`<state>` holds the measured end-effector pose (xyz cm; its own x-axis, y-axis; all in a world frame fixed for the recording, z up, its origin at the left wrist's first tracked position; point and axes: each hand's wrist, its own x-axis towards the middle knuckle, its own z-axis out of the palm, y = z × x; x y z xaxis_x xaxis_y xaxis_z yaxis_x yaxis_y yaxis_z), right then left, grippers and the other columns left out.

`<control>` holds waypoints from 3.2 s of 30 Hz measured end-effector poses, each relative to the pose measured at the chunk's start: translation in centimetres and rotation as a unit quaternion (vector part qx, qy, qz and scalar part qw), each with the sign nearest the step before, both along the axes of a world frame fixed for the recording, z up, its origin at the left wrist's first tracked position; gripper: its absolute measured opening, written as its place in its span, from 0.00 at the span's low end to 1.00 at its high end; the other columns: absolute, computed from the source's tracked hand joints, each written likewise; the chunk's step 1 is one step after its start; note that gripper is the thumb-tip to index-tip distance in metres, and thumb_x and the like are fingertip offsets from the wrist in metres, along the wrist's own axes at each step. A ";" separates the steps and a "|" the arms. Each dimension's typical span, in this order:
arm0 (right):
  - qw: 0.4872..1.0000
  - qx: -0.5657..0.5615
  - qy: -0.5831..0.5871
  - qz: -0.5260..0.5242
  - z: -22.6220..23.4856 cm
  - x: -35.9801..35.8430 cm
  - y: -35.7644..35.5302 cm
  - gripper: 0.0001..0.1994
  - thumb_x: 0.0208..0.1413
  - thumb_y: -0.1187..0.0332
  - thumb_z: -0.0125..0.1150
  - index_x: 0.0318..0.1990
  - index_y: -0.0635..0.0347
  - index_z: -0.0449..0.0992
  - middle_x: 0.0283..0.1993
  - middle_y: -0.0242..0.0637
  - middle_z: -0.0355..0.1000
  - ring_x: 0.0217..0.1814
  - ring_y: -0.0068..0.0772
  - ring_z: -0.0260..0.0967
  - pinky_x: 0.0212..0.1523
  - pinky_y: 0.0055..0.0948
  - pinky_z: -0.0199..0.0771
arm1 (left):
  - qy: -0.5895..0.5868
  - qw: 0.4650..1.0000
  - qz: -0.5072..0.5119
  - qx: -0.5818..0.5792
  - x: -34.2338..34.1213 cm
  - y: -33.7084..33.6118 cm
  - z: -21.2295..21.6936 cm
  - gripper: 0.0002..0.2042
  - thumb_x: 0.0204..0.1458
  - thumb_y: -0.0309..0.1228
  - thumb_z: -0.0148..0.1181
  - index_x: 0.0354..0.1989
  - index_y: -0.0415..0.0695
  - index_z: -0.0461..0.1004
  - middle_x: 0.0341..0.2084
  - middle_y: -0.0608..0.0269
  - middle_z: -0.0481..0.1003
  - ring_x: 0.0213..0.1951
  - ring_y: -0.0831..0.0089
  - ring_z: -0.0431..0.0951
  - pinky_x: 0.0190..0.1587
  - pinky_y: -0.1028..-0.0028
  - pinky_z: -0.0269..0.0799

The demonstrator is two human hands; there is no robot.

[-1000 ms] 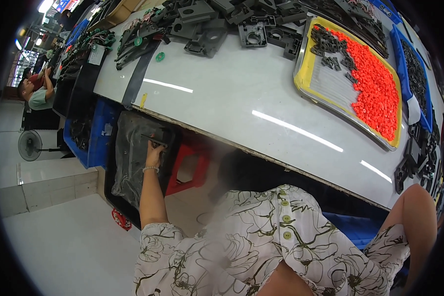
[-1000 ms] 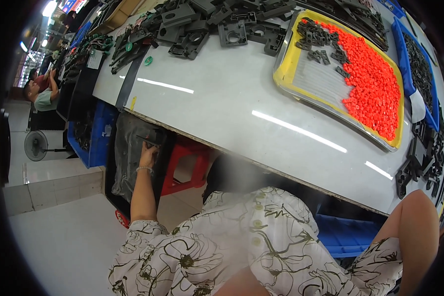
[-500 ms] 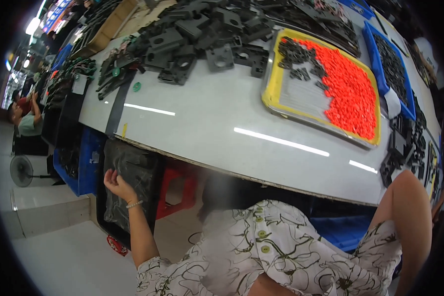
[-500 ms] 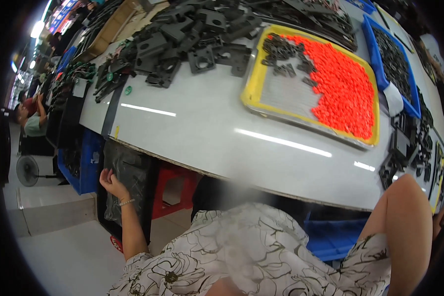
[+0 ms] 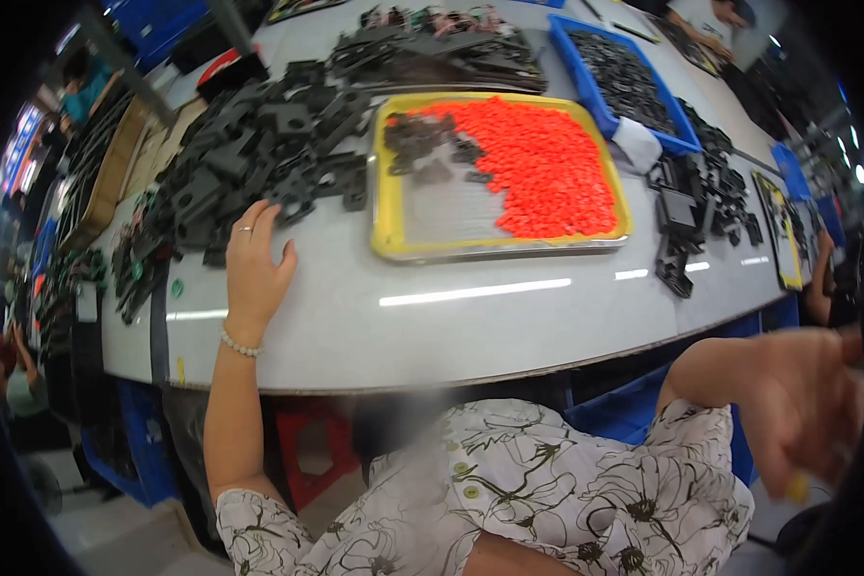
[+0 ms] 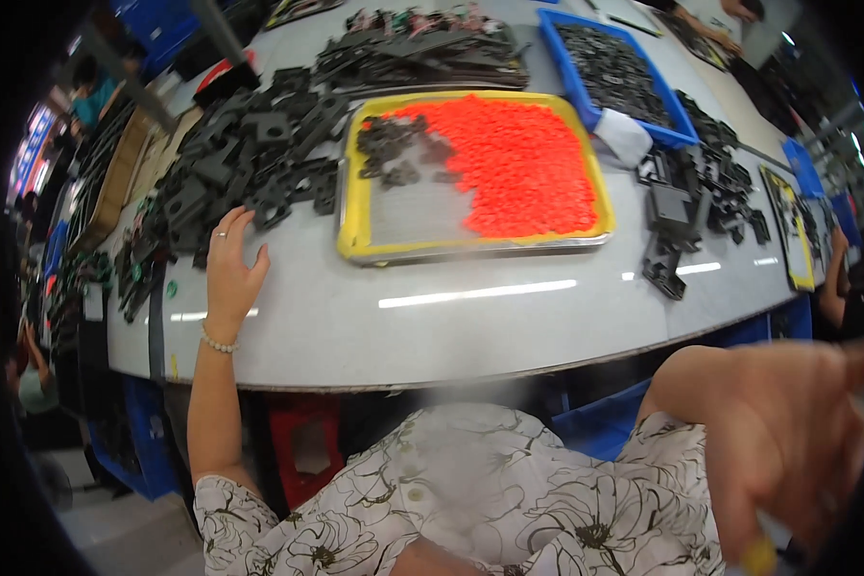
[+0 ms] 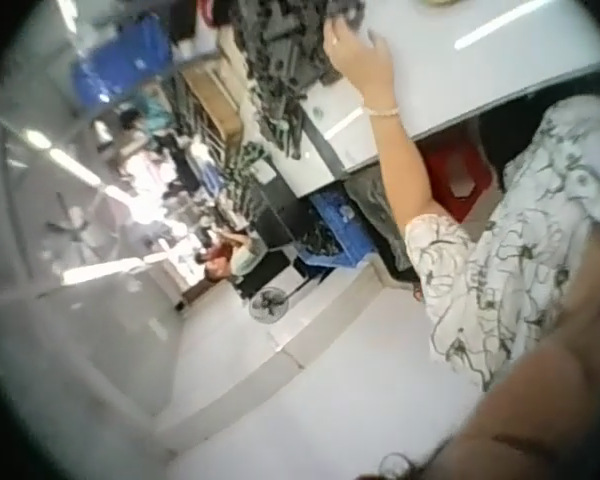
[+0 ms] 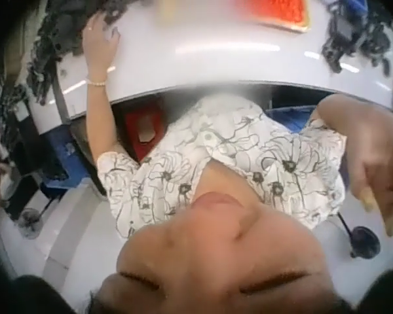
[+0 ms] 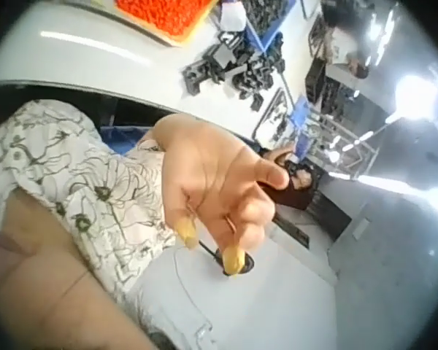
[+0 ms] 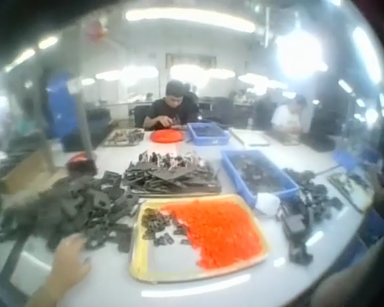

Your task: The person assembles electronic components and an internal fan into plastic housings by connecting internal wiring and securing the components with screws using a manual screwdriver.

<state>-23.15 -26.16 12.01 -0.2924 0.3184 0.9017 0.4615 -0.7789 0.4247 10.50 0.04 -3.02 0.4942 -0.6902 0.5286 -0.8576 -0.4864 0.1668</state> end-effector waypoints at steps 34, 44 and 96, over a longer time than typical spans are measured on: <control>0.855 -0.157 0.493 0.017 1.7 8.7 5.6 0.13 0.18 0.68 0.57 0.03 0.51 0.55 0.10 0.24 0.51 0.18 0.24 0.51 0.30 0.30 0.67 | 0.076 0.988 -0.079 0.106 -8.0 -0.3 1.3 0.22 0.30 0.30 0.68 0.36 0.39 0.67 0.51 0.48 0.61 0.48 0.52 0.64 0.49 0.64 0.62; 0.696 0.210 0.634 -0.263 -6.6 18.6 -15.1 0.10 0.44 0.67 0.56 0.33 0.61 0.76 0.31 0.42 0.74 0.34 0.42 0.71 0.38 0.35 0.70 | 0.236 0.961 -0.137 0.052 -6.1 0.4 0.5 0.16 0.30 0.29 0.65 0.28 0.39 0.66 0.50 0.46 0.63 0.45 0.56 0.66 0.48 0.65 0.62; 0.838 0.433 0.305 -0.133 -0.7 50.6 -21.3 0.14 0.50 0.66 0.52 0.47 0.51 0.67 0.32 0.46 0.72 0.35 0.43 0.71 0.35 0.37 0.69 | 0.813 0.340 -0.247 -0.403 -5.7 -6.8 0.2 0.11 0.51 0.30 0.48 0.42 0.43 0.66 0.50 0.54 0.65 0.52 0.56 0.66 0.52 0.53 0.62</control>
